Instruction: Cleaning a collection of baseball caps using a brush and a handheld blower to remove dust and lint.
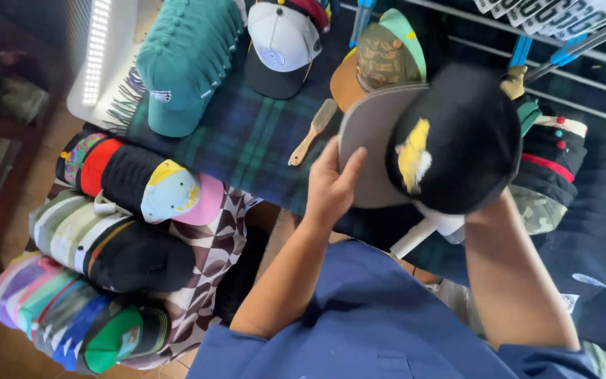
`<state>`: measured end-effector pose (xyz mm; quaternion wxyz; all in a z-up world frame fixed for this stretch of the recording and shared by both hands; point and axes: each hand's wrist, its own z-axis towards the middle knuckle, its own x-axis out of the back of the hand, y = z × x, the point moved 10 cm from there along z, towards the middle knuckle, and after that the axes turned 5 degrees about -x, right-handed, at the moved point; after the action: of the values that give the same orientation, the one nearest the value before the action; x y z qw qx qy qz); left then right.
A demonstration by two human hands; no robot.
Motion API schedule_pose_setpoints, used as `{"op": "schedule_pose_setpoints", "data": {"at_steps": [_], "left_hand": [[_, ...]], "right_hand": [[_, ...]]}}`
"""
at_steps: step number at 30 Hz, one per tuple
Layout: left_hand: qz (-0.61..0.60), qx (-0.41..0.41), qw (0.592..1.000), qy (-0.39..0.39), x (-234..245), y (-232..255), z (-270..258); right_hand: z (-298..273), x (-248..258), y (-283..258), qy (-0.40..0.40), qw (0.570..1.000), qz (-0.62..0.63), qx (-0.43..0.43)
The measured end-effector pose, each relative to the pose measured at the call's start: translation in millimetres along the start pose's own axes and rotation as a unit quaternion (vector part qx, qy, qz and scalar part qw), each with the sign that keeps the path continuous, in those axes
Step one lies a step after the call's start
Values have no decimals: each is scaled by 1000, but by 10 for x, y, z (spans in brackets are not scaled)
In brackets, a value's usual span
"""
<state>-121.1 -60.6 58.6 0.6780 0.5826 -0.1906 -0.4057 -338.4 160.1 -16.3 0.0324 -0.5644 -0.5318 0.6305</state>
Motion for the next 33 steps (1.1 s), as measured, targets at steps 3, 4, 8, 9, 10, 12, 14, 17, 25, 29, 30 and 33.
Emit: {"op": "schedule_pose_setpoints", "data": {"at_steps": [3, 4, 8, 9, 10, 12, 14, 17, 25, 29, 30, 33], "left_hand": [[81, -20, 997, 2, -180, 309, -261], [84, -17, 996, 3, -242, 350, -381], [122, -60, 991, -7, -446, 592, -459], [117, -56, 991, -17, -497, 609, -483], [120, -53, 991, -22, -509, 614, -510], [117, -36, 992, -21, -532, 597, -503], [117, -24, 993, -11, -406, 390, -501], [131, -3, 991, 22, -91, 215, -381], [205, 97, 969, 100, 641, -736, -153], [208, 146, 965, 69, 804, -985, 85], [220, 168, 959, 53, 857, -1057, 107], [232, 245, 941, 14, 1108, -1317, 196]], "right_hand": [[-535, -17, 257, 2, 1000, 8, -9], [-619, 9, 292, 4, 1000, 11, -12], [-689, 60, 307, 6, 1000, 29, -3], [-752, 116, 331, 13, 999, 35, -3], [-797, 149, 363, 17, 999, 39, -3], [-837, 207, 357, 29, 999, 46, 3], [-744, 221, 348, 37, 998, 50, 5], [-681, 326, 356, 39, 998, 55, -3], [-246, 604, 762, 199, 973, -90, 70], [-91, 343, 780, 242, 939, -224, 100], [-89, 225, 782, 246, 926, -265, 105], [-119, 104, 926, 240, 915, -310, 97]]}}
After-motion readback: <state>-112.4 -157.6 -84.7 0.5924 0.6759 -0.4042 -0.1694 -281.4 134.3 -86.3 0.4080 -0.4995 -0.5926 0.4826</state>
